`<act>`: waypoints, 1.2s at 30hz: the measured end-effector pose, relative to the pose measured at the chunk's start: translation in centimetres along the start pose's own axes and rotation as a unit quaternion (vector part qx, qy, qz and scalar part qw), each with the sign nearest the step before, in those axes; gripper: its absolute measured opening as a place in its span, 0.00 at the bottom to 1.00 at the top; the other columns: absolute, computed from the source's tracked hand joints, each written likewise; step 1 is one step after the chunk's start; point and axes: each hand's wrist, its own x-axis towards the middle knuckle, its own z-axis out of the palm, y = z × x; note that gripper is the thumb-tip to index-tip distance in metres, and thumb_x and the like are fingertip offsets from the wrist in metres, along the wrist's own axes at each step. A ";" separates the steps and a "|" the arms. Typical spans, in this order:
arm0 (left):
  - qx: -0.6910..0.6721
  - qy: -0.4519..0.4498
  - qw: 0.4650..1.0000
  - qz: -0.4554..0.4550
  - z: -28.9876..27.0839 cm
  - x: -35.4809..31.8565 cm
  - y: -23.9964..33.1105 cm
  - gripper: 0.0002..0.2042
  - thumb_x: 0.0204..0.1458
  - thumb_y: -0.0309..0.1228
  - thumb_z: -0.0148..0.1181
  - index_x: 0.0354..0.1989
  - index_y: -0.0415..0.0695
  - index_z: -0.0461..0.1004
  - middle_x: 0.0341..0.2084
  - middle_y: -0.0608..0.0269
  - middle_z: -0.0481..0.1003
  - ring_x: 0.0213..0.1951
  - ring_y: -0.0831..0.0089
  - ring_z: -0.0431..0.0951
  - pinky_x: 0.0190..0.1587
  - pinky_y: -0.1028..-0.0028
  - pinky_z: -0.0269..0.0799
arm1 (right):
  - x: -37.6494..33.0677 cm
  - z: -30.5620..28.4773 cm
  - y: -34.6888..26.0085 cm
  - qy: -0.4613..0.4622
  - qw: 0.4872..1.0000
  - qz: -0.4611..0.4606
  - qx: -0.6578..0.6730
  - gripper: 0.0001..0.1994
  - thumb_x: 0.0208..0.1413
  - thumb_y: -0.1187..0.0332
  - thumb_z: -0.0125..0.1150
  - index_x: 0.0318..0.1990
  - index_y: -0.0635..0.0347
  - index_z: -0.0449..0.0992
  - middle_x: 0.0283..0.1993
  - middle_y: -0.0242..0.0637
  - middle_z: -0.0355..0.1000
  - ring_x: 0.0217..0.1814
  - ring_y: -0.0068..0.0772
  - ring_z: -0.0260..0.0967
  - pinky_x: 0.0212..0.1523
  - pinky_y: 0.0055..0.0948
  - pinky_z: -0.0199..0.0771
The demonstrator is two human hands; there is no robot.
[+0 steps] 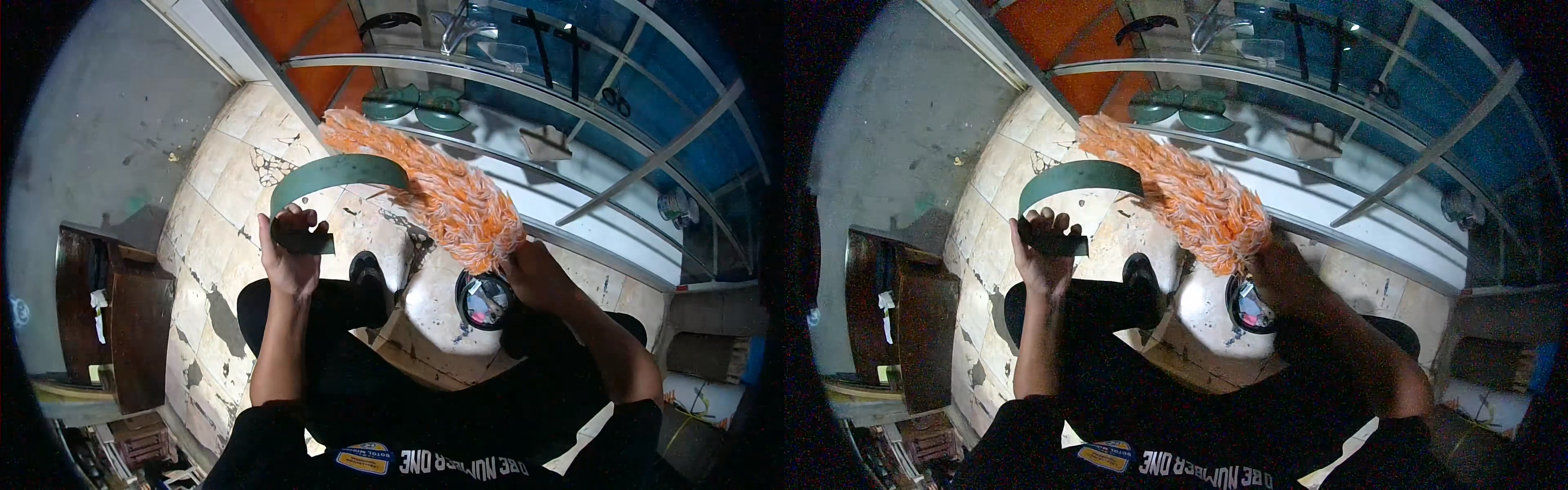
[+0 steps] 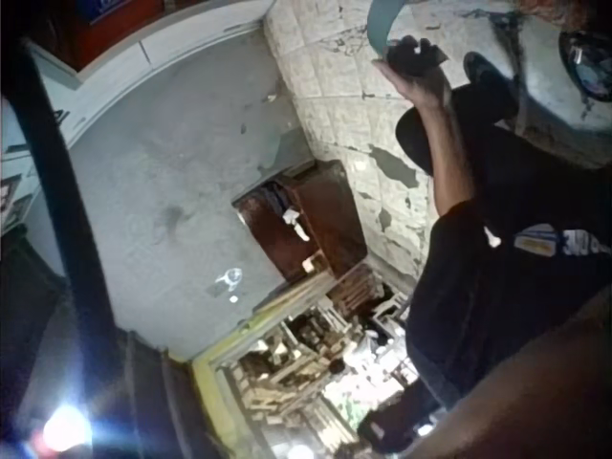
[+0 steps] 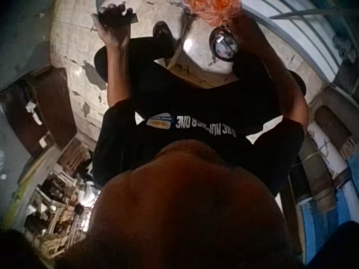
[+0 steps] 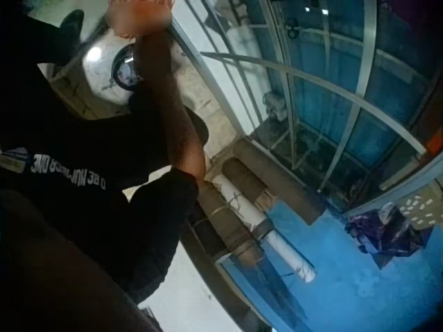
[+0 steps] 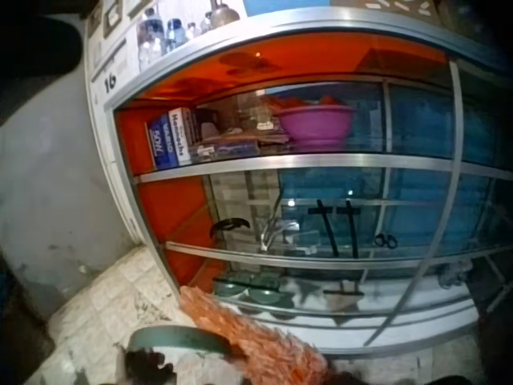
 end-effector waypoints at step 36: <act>0.131 0.036 0.955 -0.263 1.1 -0.4 -6.5 0.29 0.58 0.55 0.25 0.43 0.41 0.63 0.22 0.55 0.71 0.18 0.68 0.73 0.17 0.75 0.69 | 0.0 -0.6 0.9 -0.041 0.985 -0.135 -0.094 0.16 0.63 0.60 0.38 0.41 0.64 0.66 0.30 0.43 0.69 0.34 0.42 0.68 0.35 0.35 0.67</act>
